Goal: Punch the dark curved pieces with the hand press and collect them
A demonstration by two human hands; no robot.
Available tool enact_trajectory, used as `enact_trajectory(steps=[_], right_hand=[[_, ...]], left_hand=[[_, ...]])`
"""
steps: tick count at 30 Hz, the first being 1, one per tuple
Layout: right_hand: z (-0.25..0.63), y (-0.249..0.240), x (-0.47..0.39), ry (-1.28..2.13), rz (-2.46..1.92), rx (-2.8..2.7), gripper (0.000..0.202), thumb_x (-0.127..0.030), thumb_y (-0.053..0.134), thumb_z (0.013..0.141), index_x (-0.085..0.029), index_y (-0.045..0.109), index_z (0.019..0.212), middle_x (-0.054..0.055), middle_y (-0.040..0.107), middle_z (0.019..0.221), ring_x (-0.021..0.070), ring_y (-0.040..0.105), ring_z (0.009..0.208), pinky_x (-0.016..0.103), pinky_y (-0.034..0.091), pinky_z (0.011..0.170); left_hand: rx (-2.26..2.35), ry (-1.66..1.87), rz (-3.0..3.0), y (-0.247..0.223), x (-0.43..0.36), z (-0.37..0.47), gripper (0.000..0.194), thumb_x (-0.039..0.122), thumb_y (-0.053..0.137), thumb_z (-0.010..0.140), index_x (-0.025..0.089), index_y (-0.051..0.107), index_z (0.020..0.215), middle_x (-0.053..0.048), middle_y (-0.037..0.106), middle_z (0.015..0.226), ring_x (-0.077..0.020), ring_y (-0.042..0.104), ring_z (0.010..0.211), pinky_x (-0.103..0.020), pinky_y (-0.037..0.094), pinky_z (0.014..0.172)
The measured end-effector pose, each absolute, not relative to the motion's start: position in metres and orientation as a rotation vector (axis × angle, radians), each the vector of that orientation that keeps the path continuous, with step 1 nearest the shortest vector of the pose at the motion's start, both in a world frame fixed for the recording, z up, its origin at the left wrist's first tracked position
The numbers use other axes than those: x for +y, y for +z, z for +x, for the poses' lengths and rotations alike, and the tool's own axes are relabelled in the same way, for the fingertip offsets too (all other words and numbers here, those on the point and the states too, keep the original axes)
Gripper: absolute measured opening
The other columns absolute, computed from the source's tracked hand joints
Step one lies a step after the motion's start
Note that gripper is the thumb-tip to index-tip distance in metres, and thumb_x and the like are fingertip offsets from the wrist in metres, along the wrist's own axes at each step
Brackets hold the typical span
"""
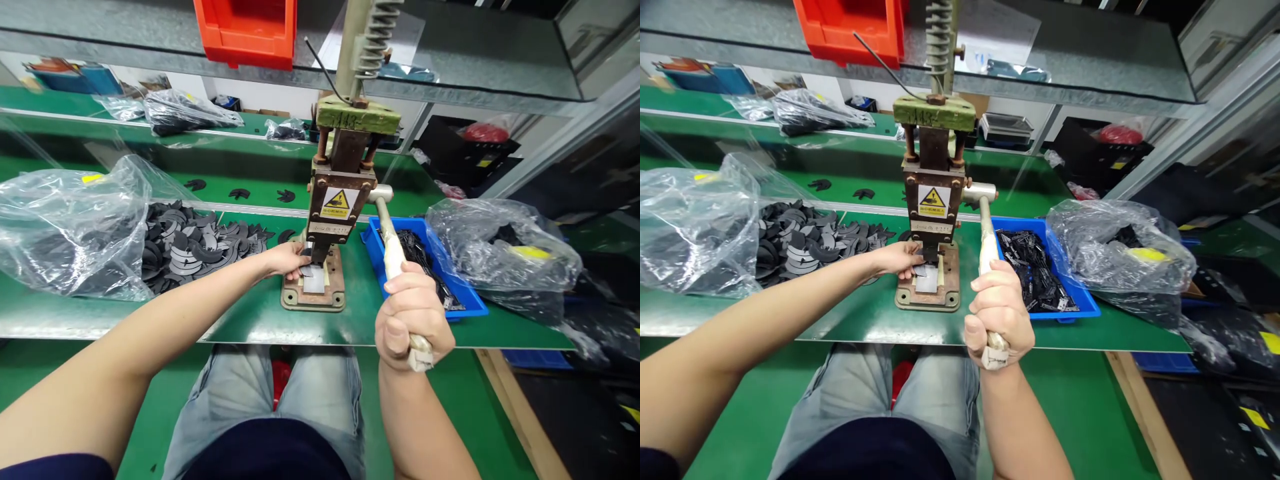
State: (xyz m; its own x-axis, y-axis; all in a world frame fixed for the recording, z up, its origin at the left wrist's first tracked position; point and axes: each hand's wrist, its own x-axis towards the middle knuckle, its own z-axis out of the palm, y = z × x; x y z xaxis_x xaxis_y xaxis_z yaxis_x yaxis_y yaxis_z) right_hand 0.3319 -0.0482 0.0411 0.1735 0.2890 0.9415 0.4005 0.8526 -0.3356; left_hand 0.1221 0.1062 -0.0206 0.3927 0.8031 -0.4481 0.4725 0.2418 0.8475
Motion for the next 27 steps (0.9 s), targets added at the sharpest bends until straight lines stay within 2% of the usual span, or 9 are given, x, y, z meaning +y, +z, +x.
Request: enact_trajectory(steps=[7, 9, 12, 15, 18, 21, 24, 27], right_hand=[[0.336, 0.043, -0.050, -0.061, -0.610, -1.476, 0.023, -0.027, 0.066, 0.087, -0.024, 0.056, 0.066, -0.003, 0.059, 0.064, 0.0192, 0.066, 0.076, 0.061, 0.056, 0.099], [0.336, 0.043, -0.051, -0.058, -0.604, -1.477, 0.022, -0.026, 0.066, 0.086, -0.024, 0.056, 0.067, -0.003, 0.059, 0.064, 0.0191, 0.066, 0.076, 0.061, 0.056, 0.099], [0.336, 0.043, -0.051, -0.066, -0.592, -1.478, 0.023, -0.024, 0.066, 0.087, -0.023, 0.055, 0.067, -0.003, 0.059, 0.064, 0.0189, 0.066, 0.077, 0.061, 0.055, 0.099], [0.336, 0.043, -0.052, -0.057, -0.600, -1.474, 0.022, -0.023, 0.065, 0.087, -0.023, 0.056, 0.067, -0.003, 0.060, 0.066, 0.0190, 0.066, 0.078, 0.062, 0.055, 0.100], [0.336, 0.042, -0.053, -0.031, -0.597, -1.464, 0.022, -0.021, 0.065, 0.087, -0.022, 0.056, 0.067, -0.003, 0.061, 0.066, 0.0196, 0.066, 0.079, 0.062, 0.054, 0.101], [0.337, 0.041, -0.053, -0.029, -0.602, -1.464, 0.021, -0.020, 0.064, 0.087, -0.022, 0.057, 0.068, -0.003, 0.061, 0.067, 0.0194, 0.066, 0.079, 0.062, 0.055, 0.101], [0.339, 0.040, -0.053, -0.050, -0.598, -1.483, 0.020, -0.021, 0.064, 0.086, -0.022, 0.056, 0.068, -0.003, 0.061, 0.067, 0.0194, 0.066, 0.079, 0.062, 0.055, 0.100], [0.340, 0.040, -0.052, -0.066, -0.598, -1.503, 0.020, -0.022, 0.065, 0.086, -0.023, 0.057, 0.068, -0.003, 0.060, 0.066, 0.0199, 0.066, 0.078, 0.063, 0.055, 0.099]], left_hand=[[1.218, 0.290, 1.430, -0.013, 0.106, 0.123, 0.025, 0.033, 0.079, 0.089, 0.019, 0.063, 0.101, 0.003, 0.061, 0.050, -0.0128, 0.058, 0.040, -0.020, 0.043, 0.043], [1.086, 0.286, 1.448, -0.008, 0.112, 0.116, 0.024, 0.033, 0.077, 0.089, 0.018, 0.062, 0.099, -0.001, 0.068, 0.061, -0.0133, 0.063, 0.047, -0.020, 0.047, 0.046], [0.978, 0.381, 1.563, 0.002, 0.135, 0.093, 0.017, 0.032, 0.068, 0.094, 0.016, 0.064, 0.100, -0.010, 0.078, 0.091, -0.0150, 0.072, 0.065, -0.022, 0.052, 0.054], [1.354, 0.535, 1.885, 0.009, 0.168, 0.069, 0.015, 0.027, 0.059, 0.097, 0.018, 0.067, 0.105, -0.010, 0.079, 0.103, -0.0183, 0.075, 0.082, -0.027, 0.057, 0.069], [1.548, 0.492, 2.034, 0.004, 0.194, 0.057, 0.012, 0.025, 0.070, 0.088, 0.018, 0.071, 0.097, -0.010, 0.079, 0.107, -0.0267, 0.073, 0.105, -0.035, 0.056, 0.093], [1.527, 0.395, 2.086, -0.009, 0.207, 0.063, 0.028, 0.022, 0.082, 0.074, 0.021, 0.074, 0.100, -0.010, 0.078, 0.118, -0.0311, 0.068, 0.122, -0.036, 0.050, 0.106], [1.466, 0.301, 2.096, -0.021, 0.216, 0.075, 0.049, 0.018, 0.090, 0.057, 0.023, 0.075, 0.104, -0.010, 0.078, 0.122, -0.0320, 0.067, 0.125, -0.034, 0.049, 0.106], [1.414, 0.262, 2.080, -0.028, 0.223, 0.079, 0.058, 0.010, 0.091, 0.048, 0.022, 0.074, 0.102, -0.011, 0.079, 0.116, -0.0311, 0.070, 0.116, -0.031, 0.052, 0.098]])
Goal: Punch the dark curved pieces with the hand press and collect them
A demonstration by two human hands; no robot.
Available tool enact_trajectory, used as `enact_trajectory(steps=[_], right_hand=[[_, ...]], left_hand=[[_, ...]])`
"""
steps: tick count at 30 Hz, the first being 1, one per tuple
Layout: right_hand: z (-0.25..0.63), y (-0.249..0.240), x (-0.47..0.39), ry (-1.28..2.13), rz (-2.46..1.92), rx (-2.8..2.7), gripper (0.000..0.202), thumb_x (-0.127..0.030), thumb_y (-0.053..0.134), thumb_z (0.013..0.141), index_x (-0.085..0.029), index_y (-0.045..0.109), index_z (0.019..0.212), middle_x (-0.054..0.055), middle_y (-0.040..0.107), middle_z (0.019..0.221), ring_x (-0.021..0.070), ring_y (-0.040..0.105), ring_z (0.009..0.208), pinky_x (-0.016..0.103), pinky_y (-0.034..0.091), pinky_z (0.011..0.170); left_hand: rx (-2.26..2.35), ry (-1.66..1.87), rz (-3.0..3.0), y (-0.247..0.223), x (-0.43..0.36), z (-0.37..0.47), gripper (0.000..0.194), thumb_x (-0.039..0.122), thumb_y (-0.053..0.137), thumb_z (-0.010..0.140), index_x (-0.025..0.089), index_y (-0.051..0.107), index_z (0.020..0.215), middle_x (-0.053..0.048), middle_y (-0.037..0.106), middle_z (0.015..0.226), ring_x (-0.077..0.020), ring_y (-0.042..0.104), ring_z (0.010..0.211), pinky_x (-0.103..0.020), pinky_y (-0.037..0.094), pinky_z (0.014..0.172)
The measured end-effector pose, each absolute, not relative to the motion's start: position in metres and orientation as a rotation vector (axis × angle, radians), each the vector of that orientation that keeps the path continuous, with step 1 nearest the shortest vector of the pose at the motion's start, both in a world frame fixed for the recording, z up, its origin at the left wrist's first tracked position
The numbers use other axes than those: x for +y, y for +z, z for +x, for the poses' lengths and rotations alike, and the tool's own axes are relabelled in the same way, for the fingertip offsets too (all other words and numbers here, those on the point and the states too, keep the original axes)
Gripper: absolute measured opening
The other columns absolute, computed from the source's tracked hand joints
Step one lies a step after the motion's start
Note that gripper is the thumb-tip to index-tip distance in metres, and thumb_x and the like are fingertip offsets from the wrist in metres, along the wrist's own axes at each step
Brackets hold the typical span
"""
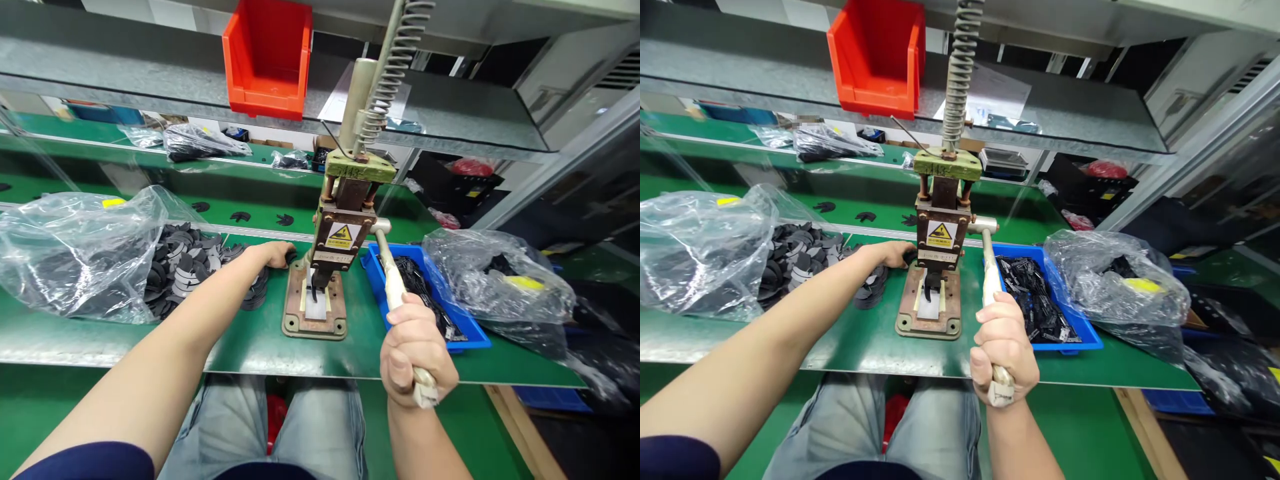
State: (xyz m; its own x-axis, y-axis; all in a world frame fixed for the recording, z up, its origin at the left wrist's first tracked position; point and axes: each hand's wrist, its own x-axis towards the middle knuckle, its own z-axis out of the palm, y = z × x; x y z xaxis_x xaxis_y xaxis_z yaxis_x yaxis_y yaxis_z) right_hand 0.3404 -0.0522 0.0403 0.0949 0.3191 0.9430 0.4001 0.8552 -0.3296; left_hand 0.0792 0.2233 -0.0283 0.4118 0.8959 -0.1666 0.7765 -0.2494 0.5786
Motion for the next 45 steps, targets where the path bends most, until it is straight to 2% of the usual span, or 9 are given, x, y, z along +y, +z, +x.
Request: enact_trajectory(steps=[3, 7, 11, 13, 17, 24, 37, 41, 45], right_hand=[[0.340, 0.040, -0.052, -0.071, -0.612, -1.496, 0.021, -0.023, 0.065, 0.087, -0.024, 0.056, 0.068, -0.003, 0.060, 0.065, 0.0199, 0.065, 0.078, 0.063, 0.056, 0.099], [0.339, 0.041, -0.051, -0.080, -0.618, -1.481, 0.023, -0.027, 0.066, 0.088, -0.024, 0.056, 0.067, -0.003, 0.060, 0.065, 0.0194, 0.065, 0.076, 0.062, 0.057, 0.098], [0.336, 0.041, -0.049, -0.082, -0.590, -1.468, 0.024, -0.027, 0.067, 0.086, -0.024, 0.055, 0.066, -0.004, 0.059, 0.064, 0.0190, 0.065, 0.076, 0.061, 0.056, 0.098], [0.334, 0.042, -0.048, -0.089, -0.576, -1.453, 0.024, -0.026, 0.066, 0.086, -0.023, 0.054, 0.066, -0.004, 0.059, 0.064, 0.0185, 0.065, 0.075, 0.060, 0.056, 0.097], [0.330, 0.044, -0.046, -0.096, -0.571, -1.423, 0.026, -0.027, 0.066, 0.086, -0.023, 0.053, 0.065, -0.004, 0.058, 0.063, 0.0181, 0.064, 0.073, 0.059, 0.056, 0.097], [0.327, 0.045, -0.045, -0.105, -0.591, -1.399, 0.029, -0.031, 0.067, 0.087, -0.024, 0.051, 0.064, -0.004, 0.056, 0.061, 0.0184, 0.063, 0.073, 0.059, 0.055, 0.097], [0.325, 0.045, -0.047, -0.103, -0.600, -1.382, 0.029, -0.032, 0.066, 0.088, -0.024, 0.051, 0.064, -0.004, 0.056, 0.061, 0.0193, 0.063, 0.073, 0.062, 0.055, 0.097], [0.326, 0.044, -0.045, -0.105, -0.574, -1.372, 0.028, -0.028, 0.066, 0.088, -0.024, 0.051, 0.064, -0.003, 0.055, 0.061, 0.0188, 0.062, 0.072, 0.060, 0.054, 0.097], [0.325, 0.040, -0.048, -0.107, -0.583, -1.382, 0.027, -0.026, 0.065, 0.087, -0.024, 0.052, 0.064, -0.003, 0.056, 0.061, 0.0188, 0.062, 0.071, 0.060, 0.055, 0.096]], left_hand=[[1.407, 0.303, 2.054, -0.031, 0.227, 0.074, 0.051, 0.010, 0.091, 0.048, 0.020, 0.072, 0.095, -0.007, 0.078, 0.097, -0.0279, 0.073, 0.100, -0.028, 0.052, 0.086], [1.391, 0.437, 2.006, -0.026, 0.219, 0.060, 0.034, 0.015, 0.090, 0.059, 0.020, 0.066, 0.083, 0.002, 0.065, 0.069, -0.0208, 0.068, 0.077, -0.025, 0.050, 0.071], [1.275, 0.626, 1.861, -0.014, 0.193, 0.048, 0.026, 0.028, 0.082, 0.080, 0.019, 0.060, 0.092, 0.002, 0.065, 0.082, -0.0137, 0.066, 0.069, -0.024, 0.052, 0.067], [1.163, 0.704, 1.724, -0.008, 0.173, 0.045, 0.028, 0.034, 0.080, 0.085, 0.019, 0.059, 0.096, 0.000, 0.066, 0.087, -0.0120, 0.066, 0.065, -0.024, 0.053, 0.063], [1.095, 0.752, 1.609, -0.010, 0.130, 0.052, 0.033, 0.041, 0.084, 0.082, 0.017, 0.063, 0.090, 0.001, 0.065, 0.075, -0.0103, 0.061, 0.056, -0.022, 0.048, 0.055], [1.117, 0.767, 1.455, -0.039, 0.089, 0.083, 0.036, 0.047, 0.085, 0.081, 0.016, 0.066, 0.085, -0.001, 0.071, 0.071, -0.0115, 0.064, 0.056, -0.023, 0.049, 0.057], [1.166, 0.658, 1.319, -0.033, 0.094, 0.095, 0.031, 0.031, 0.086, 0.084, 0.016, 0.060, 0.077, 0.001, 0.067, 0.061, -0.0095, 0.063, 0.048, -0.018, 0.048, 0.049], [1.181, 0.550, 1.259, -0.030, 0.102, 0.098, 0.039, 0.031, 0.090, 0.081, 0.016, 0.056, 0.071, 0.001, 0.065, 0.057, -0.0098, 0.063, 0.046, -0.019, 0.052, 0.047], [1.168, 0.457, 1.137, -0.025, 0.107, 0.099, 0.043, 0.034, 0.095, 0.074, 0.016, 0.056, 0.070, -0.002, 0.069, 0.060, -0.0120, 0.068, 0.048, -0.019, 0.056, 0.049]])
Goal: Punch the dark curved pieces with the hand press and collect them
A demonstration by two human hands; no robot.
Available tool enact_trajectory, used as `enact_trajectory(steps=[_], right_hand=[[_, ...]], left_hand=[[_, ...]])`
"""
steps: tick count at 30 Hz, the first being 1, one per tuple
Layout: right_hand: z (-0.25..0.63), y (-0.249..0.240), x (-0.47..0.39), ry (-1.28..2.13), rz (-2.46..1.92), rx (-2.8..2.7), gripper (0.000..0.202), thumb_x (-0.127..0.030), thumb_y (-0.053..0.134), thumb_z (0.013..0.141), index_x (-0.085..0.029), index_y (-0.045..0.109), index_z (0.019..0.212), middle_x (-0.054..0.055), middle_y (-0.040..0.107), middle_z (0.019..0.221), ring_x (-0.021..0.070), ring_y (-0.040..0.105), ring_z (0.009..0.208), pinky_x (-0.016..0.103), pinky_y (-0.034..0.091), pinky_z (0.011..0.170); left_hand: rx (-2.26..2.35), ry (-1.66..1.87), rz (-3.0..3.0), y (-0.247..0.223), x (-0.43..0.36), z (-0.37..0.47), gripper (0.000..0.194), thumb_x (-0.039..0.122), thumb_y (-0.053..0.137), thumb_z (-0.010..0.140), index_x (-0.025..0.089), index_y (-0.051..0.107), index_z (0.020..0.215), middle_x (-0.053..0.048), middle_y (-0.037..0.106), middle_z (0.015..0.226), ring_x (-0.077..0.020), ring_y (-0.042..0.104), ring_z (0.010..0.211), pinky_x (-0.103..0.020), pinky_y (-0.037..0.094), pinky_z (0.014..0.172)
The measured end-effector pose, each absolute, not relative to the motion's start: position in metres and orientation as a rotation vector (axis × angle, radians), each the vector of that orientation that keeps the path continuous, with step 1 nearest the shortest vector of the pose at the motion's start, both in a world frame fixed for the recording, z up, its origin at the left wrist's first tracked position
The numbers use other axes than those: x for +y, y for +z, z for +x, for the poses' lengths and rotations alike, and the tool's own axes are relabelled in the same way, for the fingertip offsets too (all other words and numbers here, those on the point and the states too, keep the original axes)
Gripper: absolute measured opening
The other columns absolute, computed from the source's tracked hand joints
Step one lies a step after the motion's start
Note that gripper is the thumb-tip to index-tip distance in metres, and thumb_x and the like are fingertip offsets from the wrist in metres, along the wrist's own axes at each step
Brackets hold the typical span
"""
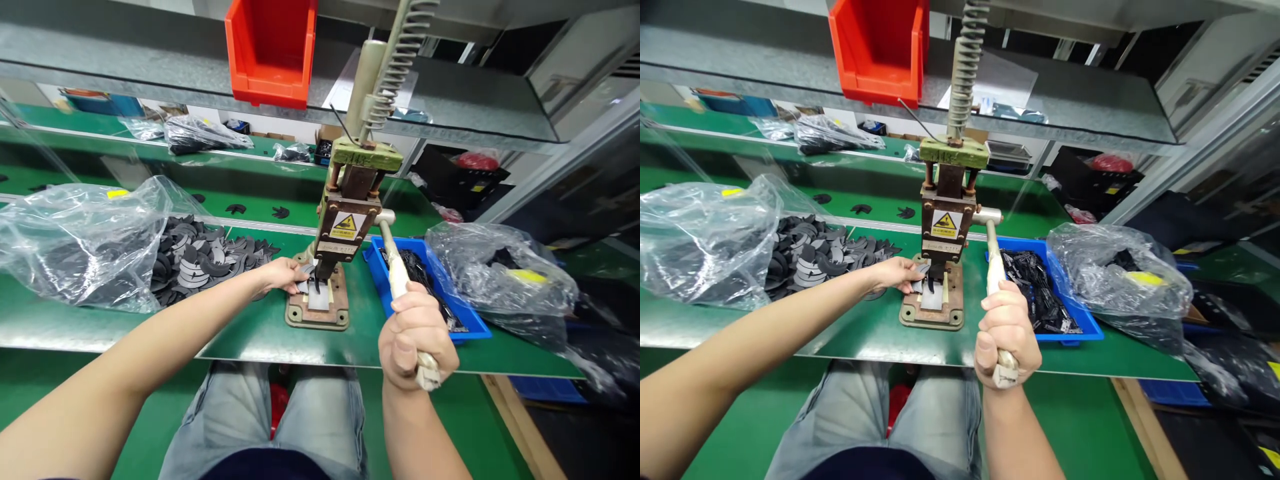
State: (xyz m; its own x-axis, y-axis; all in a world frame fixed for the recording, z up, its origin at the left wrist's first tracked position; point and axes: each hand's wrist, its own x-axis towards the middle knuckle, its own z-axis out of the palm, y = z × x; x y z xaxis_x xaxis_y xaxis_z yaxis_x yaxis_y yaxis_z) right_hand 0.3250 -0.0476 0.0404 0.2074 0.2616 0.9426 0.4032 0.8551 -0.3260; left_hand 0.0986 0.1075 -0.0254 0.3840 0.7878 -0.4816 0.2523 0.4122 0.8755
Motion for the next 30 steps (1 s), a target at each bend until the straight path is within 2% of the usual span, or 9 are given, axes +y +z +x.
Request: enact_trajectory(steps=[4, 6, 7, 11, 14, 16, 20, 26, 30], right_hand=[[0.320, 0.066, -0.040, -0.125, -0.531, -1.333, 0.028, -0.030, 0.064, 0.089, -0.024, 0.051, 0.065, -0.004, 0.051, 0.059, 0.0175, 0.060, 0.067, 0.055, 0.056, 0.091], [0.321, 0.097, -0.029, -0.108, -0.479, -1.317, 0.019, -0.035, 0.067, 0.089, -0.025, 0.057, 0.076, -0.003, 0.054, 0.066, 0.0180, 0.063, 0.072, 0.051, 0.058, 0.089], [0.323, 0.113, -0.022, -0.090, -0.470, -1.320, 0.015, -0.039, 0.068, 0.088, -0.025, 0.061, 0.087, -0.002, 0.058, 0.074, 0.0188, 0.066, 0.079, 0.049, 0.058, 0.090], [0.341, 0.145, 0.002, -0.043, -0.580, -1.309, 0.045, -0.040, 0.074, 0.086, -0.026, 0.058, 0.126, 0.006, 0.063, 0.118, 0.0218, 0.067, 0.111, 0.044, 0.056, 0.104], [0.347, 0.103, 0.002, 0.021, -0.805, -1.220, 0.045, -0.031, 0.074, 0.087, -0.027, 0.058, 0.129, 0.005, 0.063, 0.124, 0.0179, 0.065, 0.114, 0.042, 0.053, 0.110], [0.340, 0.055, -0.008, 0.196, -0.932, -1.282, 0.031, -0.029, 0.074, 0.088, -0.020, 0.065, 0.117, 0.005, 0.068, 0.106, 0.0164, 0.068, 0.099, 0.039, 0.058, 0.099], [0.304, -0.021, -0.036, 0.758, -1.058, -1.528, 0.034, -0.034, 0.074, 0.089, -0.022, 0.067, 0.119, 0.006, 0.076, 0.104, 0.0165, 0.073, 0.093, 0.034, 0.063, 0.086], [0.267, -0.049, -0.051, 0.836, -1.030, -1.516, 0.020, -0.040, 0.071, 0.091, -0.022, 0.068, 0.096, 0.003, 0.074, 0.093, 0.0157, 0.070, 0.086, 0.031, 0.059, 0.082], [0.264, -0.056, -0.057, 0.750, -1.023, -1.507, 0.017, -0.038, 0.062, 0.097, -0.022, 0.064, 0.093, 0.003, 0.071, 0.091, 0.0149, 0.067, 0.084, 0.030, 0.056, 0.080]], left_hand=[[1.185, 0.424, 1.043, -0.021, 0.104, 0.101, 0.041, 0.035, 0.094, 0.076, 0.017, 0.057, 0.073, -0.004, 0.071, 0.060, -0.0138, 0.070, 0.050, -0.019, 0.057, 0.049], [1.184, 0.456, 1.055, -0.018, 0.099, 0.103, 0.040, 0.034, 0.092, 0.078, 0.017, 0.055, 0.073, -0.004, 0.070, 0.059, -0.0133, 0.070, 0.050, -0.018, 0.057, 0.049], [1.179, 0.473, 1.066, -0.016, 0.096, 0.103, 0.040, 0.033, 0.090, 0.080, 0.017, 0.055, 0.073, -0.003, 0.070, 0.059, -0.0126, 0.069, 0.050, -0.018, 0.057, 0.050], [1.152, 0.566, 1.113, -0.006, 0.077, 0.094, 0.042, 0.038, 0.090, 0.080, 0.017, 0.054, 0.076, -0.001, 0.069, 0.059, -0.0116, 0.069, 0.051, -0.018, 0.056, 0.051], [1.079, 0.630, 1.185, 0.005, 0.056, 0.076, 0.046, 0.046, 0.092, 0.076, 0.017, 0.055, 0.076, -0.002, 0.070, 0.061, -0.0137, 0.071, 0.054, -0.019, 0.055, 0.050], [1.025, 0.638, 1.233, 0.015, 0.039, 0.065, 0.048, 0.051, 0.090, 0.076, 0.018, 0.055, 0.076, -0.003, 0.071, 0.061, -0.0146, 0.071, 0.055, -0.020, 0.054, 0.050], [0.984, 0.606, 1.285, 0.031, 0.008, 0.055, 0.048, 0.055, 0.087, 0.077, 0.020, 0.054, 0.074, -0.003, 0.071, 0.062, -0.0150, 0.069, 0.052, -0.022, 0.054, 0.049], [0.940, 0.587, 1.314, 0.032, -0.018, 0.067, 0.051, 0.059, 0.084, 0.078, 0.019, 0.052, 0.075, 0.000, 0.068, 0.060, -0.0139, 0.068, 0.052, -0.022, 0.054, 0.050], [0.903, 0.504, 1.279, 0.032, -0.020, 0.070, 0.053, 0.060, 0.085, 0.076, 0.018, 0.054, 0.077, 0.001, 0.067, 0.060, -0.0125, 0.066, 0.051, -0.020, 0.050, 0.046]])
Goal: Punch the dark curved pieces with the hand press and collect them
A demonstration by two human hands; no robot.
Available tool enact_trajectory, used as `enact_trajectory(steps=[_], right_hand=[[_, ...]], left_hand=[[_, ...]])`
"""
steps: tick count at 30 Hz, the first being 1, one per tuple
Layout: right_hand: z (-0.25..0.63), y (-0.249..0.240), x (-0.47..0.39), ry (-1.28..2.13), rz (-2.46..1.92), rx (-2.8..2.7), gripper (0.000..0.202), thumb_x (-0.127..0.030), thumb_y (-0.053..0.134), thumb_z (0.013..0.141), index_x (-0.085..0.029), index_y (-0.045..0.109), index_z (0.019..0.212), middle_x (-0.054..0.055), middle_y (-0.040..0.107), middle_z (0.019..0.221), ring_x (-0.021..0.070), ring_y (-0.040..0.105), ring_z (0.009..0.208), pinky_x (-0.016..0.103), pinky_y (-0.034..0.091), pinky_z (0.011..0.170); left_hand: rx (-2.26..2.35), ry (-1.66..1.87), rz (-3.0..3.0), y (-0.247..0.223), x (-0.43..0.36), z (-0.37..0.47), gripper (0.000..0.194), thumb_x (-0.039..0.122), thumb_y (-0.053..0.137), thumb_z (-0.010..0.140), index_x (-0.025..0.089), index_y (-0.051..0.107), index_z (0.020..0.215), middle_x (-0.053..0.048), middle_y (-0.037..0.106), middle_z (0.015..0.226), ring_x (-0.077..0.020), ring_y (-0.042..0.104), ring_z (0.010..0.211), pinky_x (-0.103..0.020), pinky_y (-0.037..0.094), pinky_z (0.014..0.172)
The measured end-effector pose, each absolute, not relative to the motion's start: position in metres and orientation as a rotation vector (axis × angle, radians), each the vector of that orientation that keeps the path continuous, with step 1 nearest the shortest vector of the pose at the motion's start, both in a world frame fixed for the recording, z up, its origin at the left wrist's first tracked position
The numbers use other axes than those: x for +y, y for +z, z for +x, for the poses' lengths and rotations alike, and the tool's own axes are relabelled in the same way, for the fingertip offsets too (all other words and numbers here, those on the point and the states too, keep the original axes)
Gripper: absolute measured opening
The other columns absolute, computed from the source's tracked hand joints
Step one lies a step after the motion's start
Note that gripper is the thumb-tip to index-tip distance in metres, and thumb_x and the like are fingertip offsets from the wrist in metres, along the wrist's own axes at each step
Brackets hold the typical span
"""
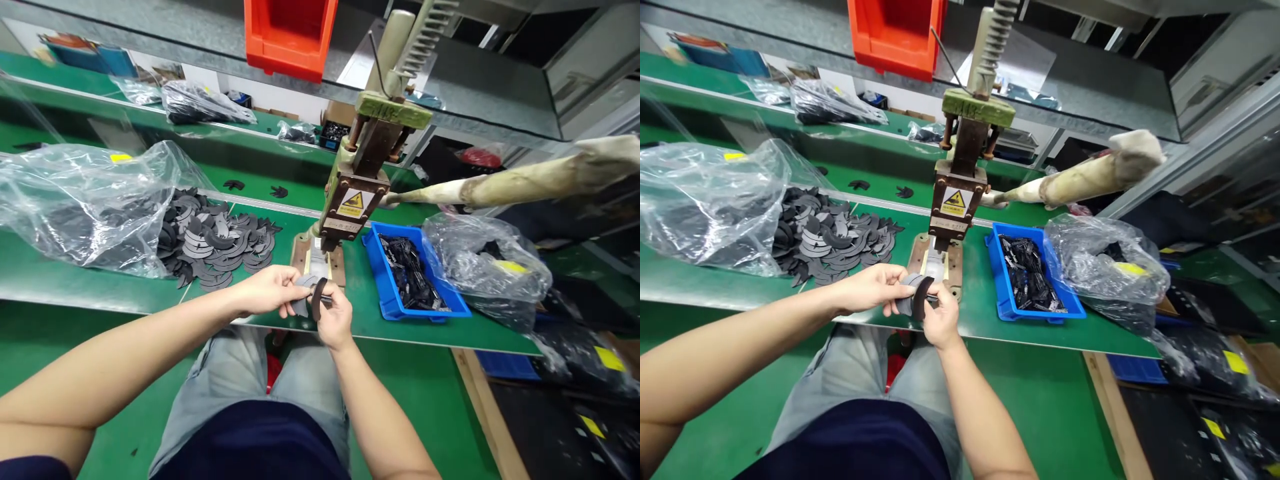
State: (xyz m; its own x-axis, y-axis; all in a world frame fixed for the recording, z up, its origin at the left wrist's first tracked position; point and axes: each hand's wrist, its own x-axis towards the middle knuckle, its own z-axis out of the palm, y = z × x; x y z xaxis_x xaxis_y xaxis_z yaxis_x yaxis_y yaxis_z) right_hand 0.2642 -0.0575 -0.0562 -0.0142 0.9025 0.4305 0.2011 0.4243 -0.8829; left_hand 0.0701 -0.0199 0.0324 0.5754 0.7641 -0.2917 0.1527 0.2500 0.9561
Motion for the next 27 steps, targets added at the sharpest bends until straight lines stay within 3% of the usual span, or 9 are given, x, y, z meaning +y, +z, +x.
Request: enact_trajectory(steps=[4, 8, 11, 14, 17, 22, 24, 27], right_hand=[[0.270, -0.051, -0.062, 0.688, -1.020, -1.625, 0.014, -0.035, 0.062, 0.097, -0.022, 0.064, 0.096, 0.003, 0.072, 0.089, 0.0151, 0.068, 0.080, 0.030, 0.056, 0.077], [0.281, -0.038, -0.059, 0.564, -1.052, -1.793, 0.012, -0.032, 0.063, 0.096, -0.022, 0.068, 0.102, 0.004, 0.074, 0.092, 0.0169, 0.067, 0.084, 0.032, 0.053, 0.080], [0.288, -0.034, -0.056, 0.464, -1.061, -1.896, 0.010, -0.030, 0.062, 0.097, -0.022, 0.069, 0.098, 0.005, 0.072, 0.090, 0.0181, 0.064, 0.083, 0.035, 0.050, 0.080], [0.290, -0.034, -0.054, 0.406, -1.052, -1.964, 0.011, -0.028, 0.060, 0.098, -0.022, 0.069, 0.098, 0.006, 0.070, 0.088, 0.0185, 0.061, 0.081, 0.035, 0.048, 0.077], [0.289, -0.035, -0.055, 0.393, -1.018, -2.004, 0.012, -0.027, 0.058, 0.098, -0.022, 0.069, 0.100, 0.007, 0.070, 0.089, 0.0190, 0.061, 0.082, 0.036, 0.050, 0.078], [0.288, -0.037, -0.062, 0.456, -0.959, -1.977, 0.012, -0.026, 0.059, 0.097, -0.023, 0.069, 0.104, 0.008, 0.074, 0.096, 0.0199, 0.066, 0.088, 0.039, 0.055, 0.085], [0.290, -0.036, -0.066, 0.495, -0.965, -1.931, 0.012, -0.027, 0.059, 0.097, -0.023, 0.068, 0.104, 0.009, 0.074, 0.099, 0.0202, 0.067, 0.091, 0.040, 0.056, 0.086], [0.297, -0.030, -0.072, 0.584, -0.994, -1.884, 0.012, -0.030, 0.060, 0.097, -0.024, 0.069, 0.103, 0.009, 0.074, 0.100, 0.0200, 0.068, 0.093, 0.039, 0.057, 0.087]], left_hand=[[0.879, 0.403, 1.271, 0.031, -0.013, 0.067, 0.053, 0.061, 0.087, 0.074, 0.017, 0.057, 0.078, 0.001, 0.065, 0.058, -0.0137, 0.066, 0.051, -0.021, 0.049, 0.047], [0.998, 0.481, 1.437, 0.028, -0.010, 0.063, 0.045, 0.059, 0.078, 0.082, 0.019, 0.056, 0.084, 0.002, 0.065, 0.064, -0.0156, 0.065, 0.054, -0.026, 0.051, 0.052], [1.156, 0.714, 1.752, 0.032, -0.017, 0.064, 0.036, 0.053, 0.073, 0.089, 0.020, 0.062, 0.098, -0.001, 0.068, 0.083, -0.0163, 0.065, 0.070, -0.030, 0.052, 0.065], [1.150, 0.841, 2.134, 0.034, -0.023, 0.069, 0.029, 0.048, 0.069, 0.092, 0.020, 0.065, 0.086, -0.003, 0.063, 0.087, -0.0189, 0.059, 0.085, -0.033, 0.048, 0.078], [1.115, 0.764, 2.160, 0.027, -0.022, 0.076, 0.040, 0.046, 0.064, 0.094, 0.020, 0.054, 0.066, -0.001, 0.054, 0.076, -0.0177, 0.051, 0.078, -0.032, 0.041, 0.074], [1.086, 0.605, 1.754, 0.012, -0.016, 0.078, 0.049, 0.054, 0.065, 0.091, 0.020, 0.045, 0.063, 0.004, 0.044, 0.069, -0.0115, 0.040, 0.062, -0.027, 0.031, 0.058], [1.032, 0.644, 1.658, 0.010, -0.018, 0.077, 0.045, 0.054, 0.071, 0.089, 0.019, 0.050, 0.069, 0.004, 0.046, 0.070, -0.0108, 0.042, 0.064, -0.025, 0.032, 0.058], [0.922, 0.702, 1.462, 0.004, -0.025, 0.077, 0.040, 0.053, 0.078, 0.086, 0.019, 0.059, 0.094, 0.002, 0.058, 0.083, -0.0110, 0.052, 0.070, -0.023, 0.041, 0.062]])
